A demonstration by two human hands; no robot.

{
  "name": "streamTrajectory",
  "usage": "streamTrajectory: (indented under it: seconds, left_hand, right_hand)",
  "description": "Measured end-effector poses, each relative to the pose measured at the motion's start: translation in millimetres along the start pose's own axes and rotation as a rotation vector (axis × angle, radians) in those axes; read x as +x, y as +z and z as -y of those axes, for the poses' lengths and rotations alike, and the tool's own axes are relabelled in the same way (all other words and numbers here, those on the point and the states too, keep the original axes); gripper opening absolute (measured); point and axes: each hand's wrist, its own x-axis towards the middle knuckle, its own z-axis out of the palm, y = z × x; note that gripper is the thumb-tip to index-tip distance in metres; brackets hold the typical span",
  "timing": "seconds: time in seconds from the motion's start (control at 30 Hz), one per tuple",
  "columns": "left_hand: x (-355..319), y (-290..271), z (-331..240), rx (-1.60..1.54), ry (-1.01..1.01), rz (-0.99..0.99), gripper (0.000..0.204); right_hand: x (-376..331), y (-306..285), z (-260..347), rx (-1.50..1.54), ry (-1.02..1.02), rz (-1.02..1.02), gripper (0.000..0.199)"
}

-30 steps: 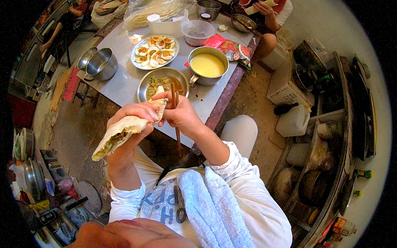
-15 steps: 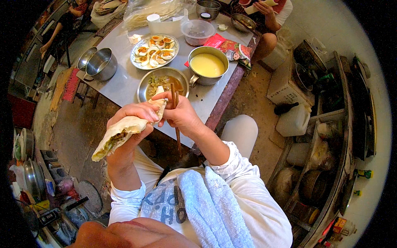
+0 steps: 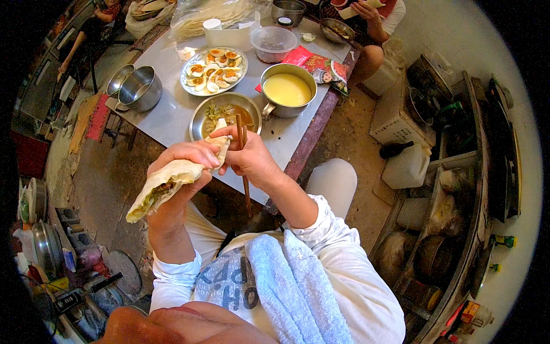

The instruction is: The person uses chopsticks to transfer a vegetable mixture from a metal bowl onto a thin flatbread held in their left hand. They fold the flatbread into a wrap, add a slice of boiled egg, and pour a yellow liquid from a metal cup over the filling.

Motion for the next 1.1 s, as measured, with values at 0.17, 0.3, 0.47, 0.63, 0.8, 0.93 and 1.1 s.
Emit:
streamTrajectory:
  seconds: [0.17, 0.3, 0.47, 0.63, 0.8, 0.93, 1.1]
  left_hand:
    - [1, 0, -1, 0.001, -0.009, 0.000, 0.019]
    - [1, 2, -4, -0.039, -0.041, -0.012, 0.019]
    - [1, 0, -3, -0.012, -0.025, 0.000, 0.019]
    - [1, 1, -3, -0.015, -0.052, -0.017, 0.020]
    - [3, 2, -5, -0.032, -0.065, -0.008, 0.021]
    - [-3, 6, -8, 0.048, 0.026, 0.023, 0.019]
    - [0, 10, -17, 0.295, 0.302, 0.105, 0.024]
  right_hand:
    - [1, 0, -1, 0.001, -0.005, 0.002, 0.041]
    - [1, 1, 1, 0.010, -0.007, 0.005, 0.041]
    - [2, 1, 1, 0.010, -0.009, 0.013, 0.040]
    - [3, -1, -4, 0.021, -0.030, 0.005, 0.040]
    - [5, -3, -2, -0.021, -0.040, 0.011, 0.040]
    - [-1, -1, 2, -0.052, -0.026, 0.040, 0.040]
    - [-12, 10, 27, 0.019, -0.051, 0.157, 0.040]
